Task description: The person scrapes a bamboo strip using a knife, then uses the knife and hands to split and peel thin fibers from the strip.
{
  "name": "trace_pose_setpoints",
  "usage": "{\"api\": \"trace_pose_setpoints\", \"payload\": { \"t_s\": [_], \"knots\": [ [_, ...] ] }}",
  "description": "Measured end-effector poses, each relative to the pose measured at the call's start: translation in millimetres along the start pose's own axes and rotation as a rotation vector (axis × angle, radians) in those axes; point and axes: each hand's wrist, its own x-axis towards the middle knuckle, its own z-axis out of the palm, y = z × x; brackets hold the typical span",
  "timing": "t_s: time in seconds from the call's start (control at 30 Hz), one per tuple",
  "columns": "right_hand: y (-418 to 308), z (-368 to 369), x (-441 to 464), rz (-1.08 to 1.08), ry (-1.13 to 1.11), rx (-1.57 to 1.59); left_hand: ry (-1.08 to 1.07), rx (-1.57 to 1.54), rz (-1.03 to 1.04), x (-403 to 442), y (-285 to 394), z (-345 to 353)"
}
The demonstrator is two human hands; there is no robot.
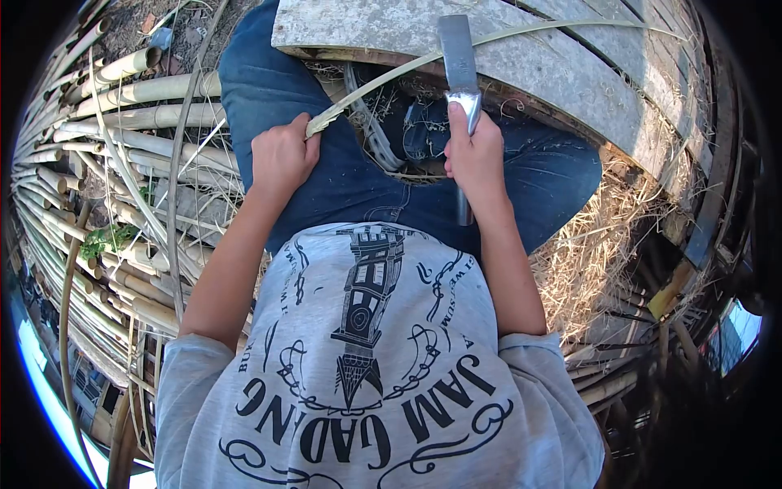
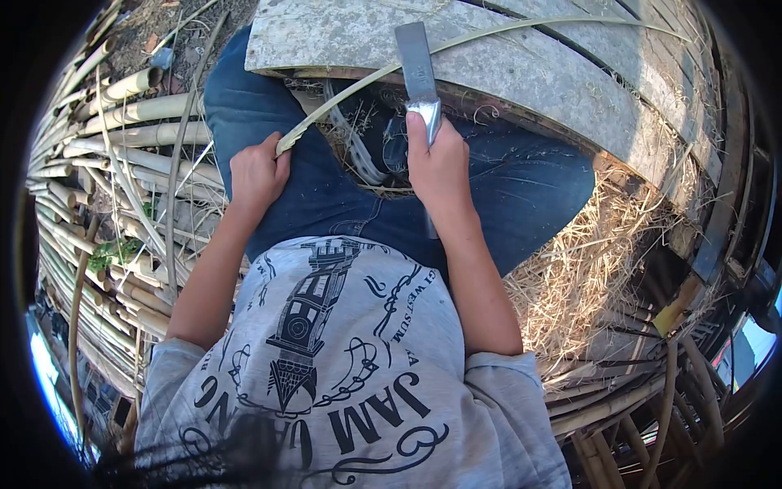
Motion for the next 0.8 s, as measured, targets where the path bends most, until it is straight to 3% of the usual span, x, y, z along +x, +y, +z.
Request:
{"api": "trace_pose_setpoints", "payload": {
  "t_s": [0.07, 0.17, 0.27, 0.33, 0.4, 0.53, 0.6, 0.73, 0.8],
  "knots": [
    [-2.1, 19.9, -12.2, -0.125, -0.054, -0.244, -0.007, -0.003, -0.007, 0.8, -0.8, 0.0],
    [-10.2, 9.5, -5.1, -0.099, -0.081, -0.23, -0.022, -0.038, 0.004, -2.2, -4.9, -1.6],
    [-2.3, -16.9, 12.5, 0.017, 0.06, -0.153, -0.008, -0.037, -0.01, -0.2, -2.5, -0.6],
    [11.3, -24.6, 24.1, -0.086, 0.13, -0.126, -0.017, -0.009, 0.001, 1.0, -0.5, -0.7],
    [-6.3, -9.5, 9.5, 0.056, 0.055, 0.03, -0.046, -0.028, -0.036, -0.5, 2.5, -3.7],
    [-14.3, 43.1, -21.3, -0.145, -0.183, -0.364, -0.053, -0.052, -0.047, 1.4, -0.4, -1.2],
    [-15.8, 40.6, -17.4, -0.138, -0.196, -0.34, -0.048, -0.039, -0.038, 1.0, -3.0, -2.8],
    [-8.3, 1.4, 6.7, -0.025, 0.009, -0.174, -0.027, -0.037, -0.034, 1.7, -1.3, -0.9],
    [3.7, 0.7, 11.6, -0.146, 0.05, -0.13, -0.055, -0.051, -0.06, 4.7, 2.5, -0.6]
  ]
}}
